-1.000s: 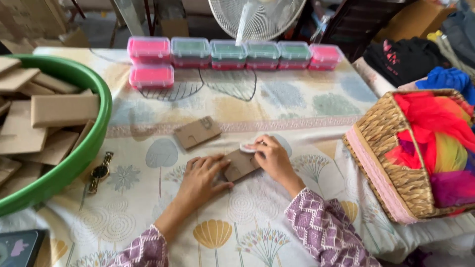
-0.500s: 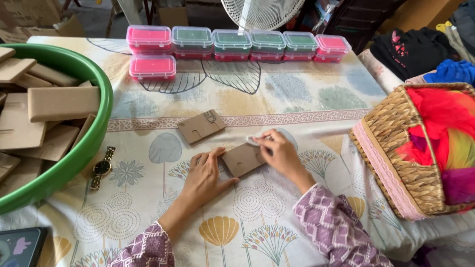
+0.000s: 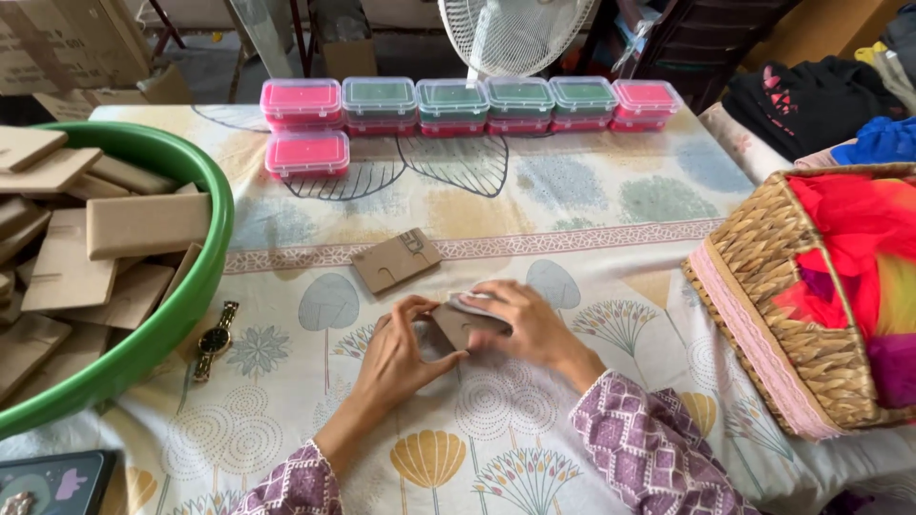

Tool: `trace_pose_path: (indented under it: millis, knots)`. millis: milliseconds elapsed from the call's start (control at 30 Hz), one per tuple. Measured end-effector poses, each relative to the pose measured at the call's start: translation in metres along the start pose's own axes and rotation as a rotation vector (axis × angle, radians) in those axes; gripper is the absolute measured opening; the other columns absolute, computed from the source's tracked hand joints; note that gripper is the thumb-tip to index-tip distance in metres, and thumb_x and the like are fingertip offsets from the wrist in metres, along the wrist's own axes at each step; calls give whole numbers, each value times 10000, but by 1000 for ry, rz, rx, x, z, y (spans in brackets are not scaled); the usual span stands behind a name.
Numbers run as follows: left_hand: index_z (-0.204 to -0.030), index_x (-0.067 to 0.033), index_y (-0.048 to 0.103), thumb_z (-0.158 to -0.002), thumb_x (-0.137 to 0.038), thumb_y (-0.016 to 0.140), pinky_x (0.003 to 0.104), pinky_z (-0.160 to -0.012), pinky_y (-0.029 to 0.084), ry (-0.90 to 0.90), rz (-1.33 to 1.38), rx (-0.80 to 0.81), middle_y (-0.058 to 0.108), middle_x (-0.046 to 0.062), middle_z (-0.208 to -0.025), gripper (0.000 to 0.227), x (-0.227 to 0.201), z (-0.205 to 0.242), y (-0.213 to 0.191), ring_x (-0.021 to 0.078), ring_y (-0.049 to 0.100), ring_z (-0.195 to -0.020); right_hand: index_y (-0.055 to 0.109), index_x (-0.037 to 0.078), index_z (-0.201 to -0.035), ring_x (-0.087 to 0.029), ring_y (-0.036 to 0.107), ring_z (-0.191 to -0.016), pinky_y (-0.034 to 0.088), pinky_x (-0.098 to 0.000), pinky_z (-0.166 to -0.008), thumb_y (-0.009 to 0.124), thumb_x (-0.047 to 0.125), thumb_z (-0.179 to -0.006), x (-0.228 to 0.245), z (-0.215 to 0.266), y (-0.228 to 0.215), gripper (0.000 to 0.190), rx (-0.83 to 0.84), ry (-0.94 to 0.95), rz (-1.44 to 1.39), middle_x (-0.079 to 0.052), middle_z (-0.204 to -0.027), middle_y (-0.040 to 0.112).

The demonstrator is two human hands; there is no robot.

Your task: The person wipes the exterior surfaces of small cardboard boxes using a white cloth, handling them one by one from a large green bowl and placing them back on the table.

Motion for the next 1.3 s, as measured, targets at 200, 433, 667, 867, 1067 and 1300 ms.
trace_pose_path:
  millis: [200, 433, 667, 867, 1067, 1300]
  knots:
    - [-1206, -11, 279, -787, -408, 771, 373, -859, 571, -7, 227, -209, 612, 237, -1175, 758, 11, 4, -17, 298, 671, -988, 563, 95, -1322, -242, 660, -1045, 572, -371, -893, 687, 387, -822, -5, 11, 34, 593, -167, -70, -60, -82, -1251, 649]
    - [-1248, 9, 304, -825, -271, 736, 390, -810, 589, 155, 44, -114, 599, 275, -1176, 666, -3, -1, 5, 320, 670, -943, 626, -14, -978, -202, 727, -760, 626, -271, -653, 712, 411, -819, -53, 18, 27, 463, -314, 478, -815, -130, -869, 718]
    - [-1277, -20, 308, -876, -165, 651, 328, -721, 589, -315, 408, 138, 656, 195, -1113, 547, 11, -7, 2, 253, 726, -877, 590, 6, -928, -164, 685, -684, 596, -254, -581, 746, 518, -738, -56, 20, 60, 568, -209, 519, -869, -94, -802, 650]
    - [-1411, -107, 360, -915, -152, 548, 333, -763, 598, -437, 578, 111, 672, 157, -1085, 532, 18, -3, 0, 212, 699, -890, 636, 33, -1045, -158, 656, -582, 553, -257, -486, 601, 443, -865, -67, 27, 53, 450, -157, 751, -945, -110, -838, 692]
    - [-1444, -220, 424, -944, -470, 483, 457, -944, 449, -232, -34, 135, 569, 95, -1236, 562, 27, 1, 17, 274, 509, -1101, 602, 45, -1219, -173, 681, -922, 597, -239, -700, 504, 245, -1028, -63, 23, -18, 293, -581, 397, -500, -140, -1145, 658]
    - [-1416, -125, 352, -532, -757, 745, 445, -1051, 253, -128, -330, 298, 479, 117, -1280, 1156, -10, -5, 7, 245, 370, -1228, 664, 111, -1165, -185, 646, -1032, 560, -316, -919, 606, 104, -917, -7, 13, 10, 255, -355, -41, -2, -46, -1225, 654]
Point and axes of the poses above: each hand's wrist, its own z-axis away from the middle knuckle, its own y-axis out of the palm, x = y × z, the point moved 8 cm from there along -z, towards the middle knuckle
